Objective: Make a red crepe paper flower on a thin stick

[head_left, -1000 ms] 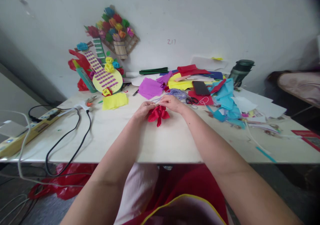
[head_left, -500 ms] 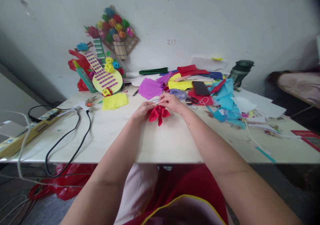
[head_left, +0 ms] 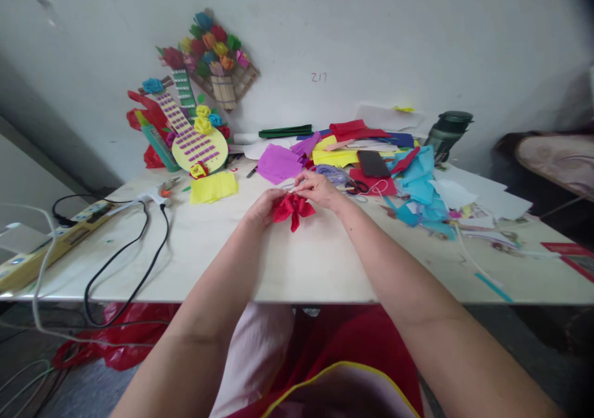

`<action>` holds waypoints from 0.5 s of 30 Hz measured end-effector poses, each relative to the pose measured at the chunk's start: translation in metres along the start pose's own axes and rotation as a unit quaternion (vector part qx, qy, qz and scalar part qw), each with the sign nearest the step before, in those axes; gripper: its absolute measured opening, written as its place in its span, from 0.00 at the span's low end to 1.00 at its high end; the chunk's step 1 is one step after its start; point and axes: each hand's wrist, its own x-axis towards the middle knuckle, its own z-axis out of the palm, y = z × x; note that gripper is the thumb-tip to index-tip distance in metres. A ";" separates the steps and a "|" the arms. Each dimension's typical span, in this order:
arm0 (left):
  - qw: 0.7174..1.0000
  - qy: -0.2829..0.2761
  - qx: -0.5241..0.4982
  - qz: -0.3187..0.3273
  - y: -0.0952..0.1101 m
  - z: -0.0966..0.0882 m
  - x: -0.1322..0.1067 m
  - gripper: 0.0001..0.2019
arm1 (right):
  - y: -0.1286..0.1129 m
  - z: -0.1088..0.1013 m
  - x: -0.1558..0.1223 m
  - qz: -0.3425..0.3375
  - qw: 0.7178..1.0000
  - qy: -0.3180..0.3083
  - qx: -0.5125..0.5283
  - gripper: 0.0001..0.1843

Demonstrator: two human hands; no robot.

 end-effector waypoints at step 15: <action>0.998 0.009 0.060 0.004 0.005 0.007 -0.006 0.05 | 0.000 0.000 -0.001 0.001 1.000 -0.001 -0.016 0.04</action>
